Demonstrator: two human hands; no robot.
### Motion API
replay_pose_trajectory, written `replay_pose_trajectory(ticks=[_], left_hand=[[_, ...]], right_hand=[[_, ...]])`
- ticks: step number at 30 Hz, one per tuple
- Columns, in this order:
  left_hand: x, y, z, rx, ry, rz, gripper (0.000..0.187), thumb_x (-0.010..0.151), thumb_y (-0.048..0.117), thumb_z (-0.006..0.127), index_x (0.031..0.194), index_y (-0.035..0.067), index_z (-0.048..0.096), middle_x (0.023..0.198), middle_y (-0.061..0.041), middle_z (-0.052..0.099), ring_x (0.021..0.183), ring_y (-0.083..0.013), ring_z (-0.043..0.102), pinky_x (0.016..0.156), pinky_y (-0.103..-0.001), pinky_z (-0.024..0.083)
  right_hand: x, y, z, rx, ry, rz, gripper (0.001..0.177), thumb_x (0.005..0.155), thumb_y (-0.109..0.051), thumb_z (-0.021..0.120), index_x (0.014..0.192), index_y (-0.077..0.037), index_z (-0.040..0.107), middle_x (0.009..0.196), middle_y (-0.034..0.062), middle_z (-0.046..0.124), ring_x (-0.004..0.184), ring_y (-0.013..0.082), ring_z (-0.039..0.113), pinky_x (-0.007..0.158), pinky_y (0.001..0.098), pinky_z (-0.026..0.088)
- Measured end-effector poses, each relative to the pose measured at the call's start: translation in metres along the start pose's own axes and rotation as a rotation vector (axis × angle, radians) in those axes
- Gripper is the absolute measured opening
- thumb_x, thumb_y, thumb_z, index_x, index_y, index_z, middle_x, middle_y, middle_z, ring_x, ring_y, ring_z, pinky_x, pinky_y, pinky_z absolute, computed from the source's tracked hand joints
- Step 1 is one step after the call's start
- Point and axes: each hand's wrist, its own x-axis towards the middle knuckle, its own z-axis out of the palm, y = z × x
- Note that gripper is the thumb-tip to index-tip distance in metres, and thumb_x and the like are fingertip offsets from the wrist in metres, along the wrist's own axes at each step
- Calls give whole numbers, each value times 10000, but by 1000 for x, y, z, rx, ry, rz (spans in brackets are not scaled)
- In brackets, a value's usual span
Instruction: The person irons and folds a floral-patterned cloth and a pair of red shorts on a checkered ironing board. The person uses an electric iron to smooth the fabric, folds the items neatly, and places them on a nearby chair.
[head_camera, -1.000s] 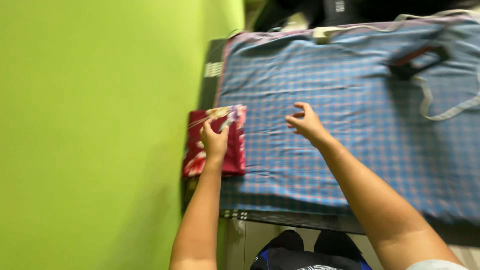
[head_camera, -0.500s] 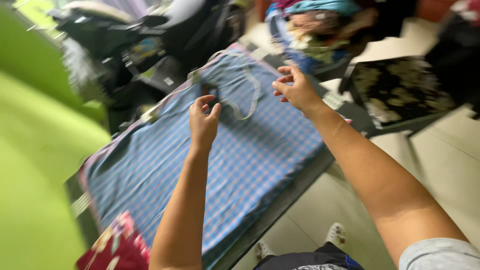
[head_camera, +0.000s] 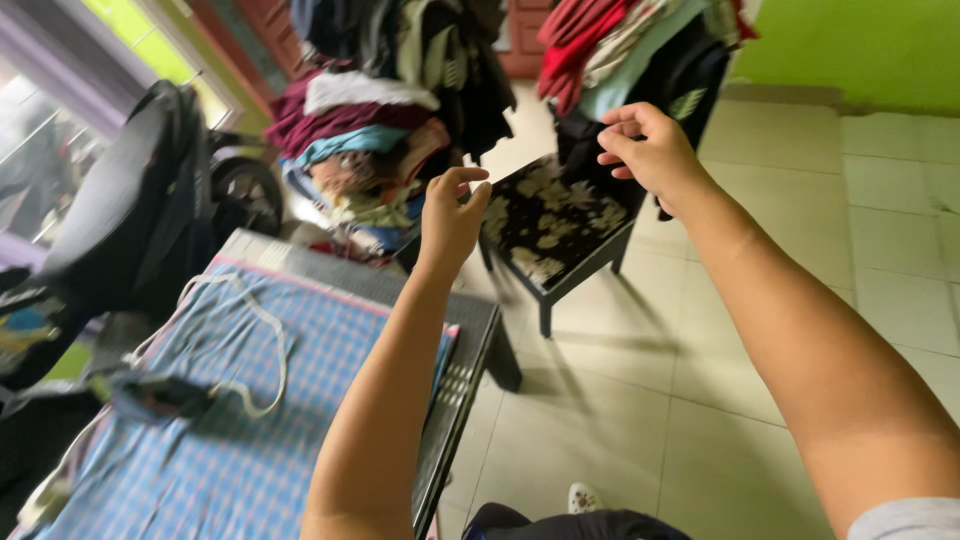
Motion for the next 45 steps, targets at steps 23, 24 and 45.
replay_pose_trajectory(ticks=[23,24,45], left_hand=[[372,-231,289,-551,-178,-401,354,961,231,637,1176,-44,696,828,-106,680,697,-168,583,638,-283,478],[386,-237,304,-594,-156,-494,369,957,245,663,1175,-51,698,857,-108,650,718,-178,572,642,-304,479],[466,-40,312,-232,-215,-7,262,875,198,811,1018,5,706,843,-11,615,774,-122,553,700,-284,478]], right_hand=[[282,116,-131,-66,121,60,252,1000,-219,650,1214,-87,654,1015,11,667,868,116,695,701,270,559],[299,116,-133,-48,105,48,253,1005,-226,644,1218,-91,653,1009,14,665,868,114,695,703,270,557],[453,130,-160,-514,71,-340,730,831,-53,732,1502,-140,457,1361,211,481,990,334,645,890,402,537]])
